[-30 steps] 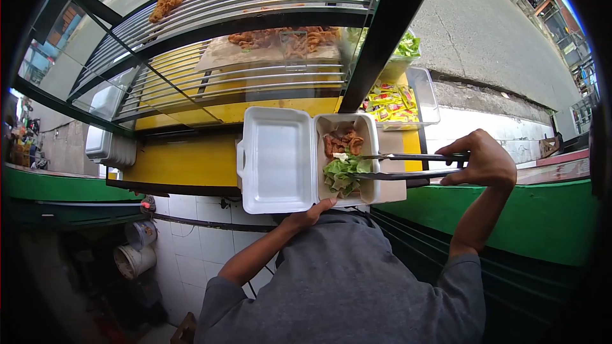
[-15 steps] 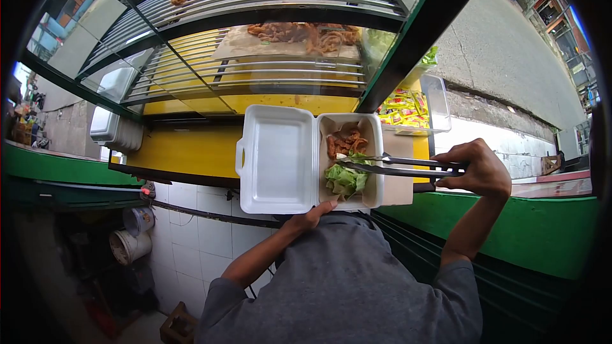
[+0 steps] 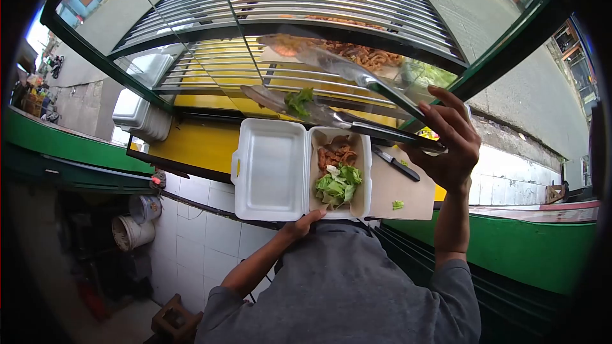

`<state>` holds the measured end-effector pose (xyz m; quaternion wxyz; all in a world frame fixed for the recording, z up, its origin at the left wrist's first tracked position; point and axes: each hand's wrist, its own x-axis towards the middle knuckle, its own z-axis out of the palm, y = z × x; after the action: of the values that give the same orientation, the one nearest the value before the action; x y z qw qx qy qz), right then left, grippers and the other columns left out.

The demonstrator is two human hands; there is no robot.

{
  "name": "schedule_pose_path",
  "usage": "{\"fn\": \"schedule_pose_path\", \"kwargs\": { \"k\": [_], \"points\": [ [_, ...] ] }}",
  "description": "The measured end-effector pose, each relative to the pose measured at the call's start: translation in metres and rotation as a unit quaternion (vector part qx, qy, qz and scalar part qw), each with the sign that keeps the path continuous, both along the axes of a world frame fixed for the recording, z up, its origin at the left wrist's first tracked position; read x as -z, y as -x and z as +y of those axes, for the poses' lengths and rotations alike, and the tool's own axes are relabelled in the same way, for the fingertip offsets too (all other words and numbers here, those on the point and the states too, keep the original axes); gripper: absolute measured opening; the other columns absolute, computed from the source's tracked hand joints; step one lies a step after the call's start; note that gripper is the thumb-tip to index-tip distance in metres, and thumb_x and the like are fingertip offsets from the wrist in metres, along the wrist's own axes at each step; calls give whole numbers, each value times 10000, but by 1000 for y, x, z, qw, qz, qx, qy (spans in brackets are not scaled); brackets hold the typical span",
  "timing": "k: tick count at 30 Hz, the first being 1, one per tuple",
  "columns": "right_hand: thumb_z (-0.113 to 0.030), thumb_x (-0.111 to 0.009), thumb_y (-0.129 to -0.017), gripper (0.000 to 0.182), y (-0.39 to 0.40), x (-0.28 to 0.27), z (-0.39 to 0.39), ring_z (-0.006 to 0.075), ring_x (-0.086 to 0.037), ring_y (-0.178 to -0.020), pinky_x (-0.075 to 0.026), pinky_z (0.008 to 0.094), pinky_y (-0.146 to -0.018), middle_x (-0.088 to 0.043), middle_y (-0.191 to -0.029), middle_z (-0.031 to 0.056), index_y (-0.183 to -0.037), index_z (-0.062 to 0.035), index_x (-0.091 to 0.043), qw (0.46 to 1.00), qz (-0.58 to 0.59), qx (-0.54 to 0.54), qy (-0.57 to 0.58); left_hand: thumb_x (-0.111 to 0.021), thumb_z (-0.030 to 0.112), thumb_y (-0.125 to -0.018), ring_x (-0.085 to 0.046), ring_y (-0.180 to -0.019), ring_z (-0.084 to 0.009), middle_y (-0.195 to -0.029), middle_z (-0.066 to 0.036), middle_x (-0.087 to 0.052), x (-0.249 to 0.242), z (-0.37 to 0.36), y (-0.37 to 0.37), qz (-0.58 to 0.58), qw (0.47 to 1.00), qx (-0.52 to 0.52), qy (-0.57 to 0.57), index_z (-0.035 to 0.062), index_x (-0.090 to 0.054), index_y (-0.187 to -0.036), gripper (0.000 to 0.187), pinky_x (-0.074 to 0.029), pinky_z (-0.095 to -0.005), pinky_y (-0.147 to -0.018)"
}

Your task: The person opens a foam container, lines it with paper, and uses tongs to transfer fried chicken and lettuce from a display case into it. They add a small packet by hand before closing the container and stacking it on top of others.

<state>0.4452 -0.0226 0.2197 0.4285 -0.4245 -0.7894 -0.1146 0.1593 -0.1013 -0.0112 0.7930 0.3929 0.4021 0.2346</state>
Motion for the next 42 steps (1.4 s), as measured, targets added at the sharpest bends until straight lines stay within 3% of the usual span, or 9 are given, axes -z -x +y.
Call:
{"fn": "schedule_pose_path", "kwargs": {
  "k": [4, 7, 10, 13, 16, 19, 28, 35, 42],
  "points": [
    [-172, -898, -564, 603, 29, 2, 13, 290, -646, -1029, -537, 414, -871, -715, -927, 63, -1132, -105, -711, 999, 17, 44, -13, -501, 220, -976, -547, -1064, -139, -1121, -68, -614, 4, 6, 30, -44, 998, -36, -6, -50, -589, -1186, 353, -404, -279, -989],
    [-164, -895, -566, 586, 39, 4, 14, 286, -647, -1025, -539, 409, -865, -716, -921, 70, -1119, -93, -714, 997, 28, 70, -5, -645, 169, -889, -594, -1029, -169, -1122, -67, -645, 22, 7, 55, -21, 996, -83, -2, -37, -612, -1180, 359, -461, -292, -919],
    [-158, -893, -571, 579, 55, 3, 22, 282, -651, -1007, -541, 401, -861, -715, -928, 71, -1118, -91, -714, 998, 30, 52, -11, -654, 168, -876, -596, -1024, -173, -1114, -80, -647, 22, 8, 73, 5, 994, -106, 10, -38, -614, -1174, 365, -465, -296, -916],
    [-157, -891, -578, 585, 78, 1, 31, 292, -651, -1037, -547, 412, -869, -713, -938, 70, -1130, -101, -708, 1000, 11, 26, 2, -512, 219, -960, -535, -1064, -140, -1130, -53, -601, 36, 9, 90, 11, 996, -88, -17, -47, -583, -1186, 356, -393, -279, -968],
    [-160, -890, -588, 599, 107, 5, 39, 310, -646, -1075, -551, 436, -892, -710, -944, 68, -1154, -122, -698, 999, 30, -28, 23, -506, 225, -962, -528, -1079, -143, -1128, -60, -600, 47, 11, 106, 12, 997, -77, -14, -50, -582, -1181, 359, -382, -286, -987],
    [-166, -886, -615, 600, 134, 5, 47, 316, -644, -1089, -555, 431, -909, -706, -975, 53, -1179, -147, -684, 998, 25, -44, 34, -637, 205, -894, -596, -982, -164, -1048, -73, -652, 39, 14, 113, -24, 989, -145, -10, -39, -643, -1095, 316, -460, -284, -909],
    [-110, -871, -628, 582, 182, 25, 65, 270, -671, -959, -563, 365, -789, -695, -993, 84, -1176, -88, -673, 989, 111, -91, 21, -491, 241, -974, -521, -1118, -170, -1181, -88, -596, 55, 30, 161, 6, 998, -59, -27, -70, -591, -1174, 384, -366, -304, -1026],
    [-103, -738, -772, 518, 149, 140, -29, 276, -665, -796, -532, 352, -712, -651, -949, 193, -1227, 80, -570, 974, 177, 136, 36, -513, 256, -953, -522, -1116, -172, -1192, -85, -594, 41, 56, 179, 18, 999, -1, -36, -58, -587, -1197, 404, -357, -307, -1036],
    [-120, -683, -849, 342, 142, 192, -107, 307, -680, -779, -528, 357, -690, -669, -945, 165, -1158, 17, -634, 899, 146, 341, 233, -520, 310, -940, -512, -1139, -174, -1216, -81, -584, 51, 65, 197, 8, 999, 28, -21, -28, -583, -1218, 442, -334, -307, -1049]
  ]
}}
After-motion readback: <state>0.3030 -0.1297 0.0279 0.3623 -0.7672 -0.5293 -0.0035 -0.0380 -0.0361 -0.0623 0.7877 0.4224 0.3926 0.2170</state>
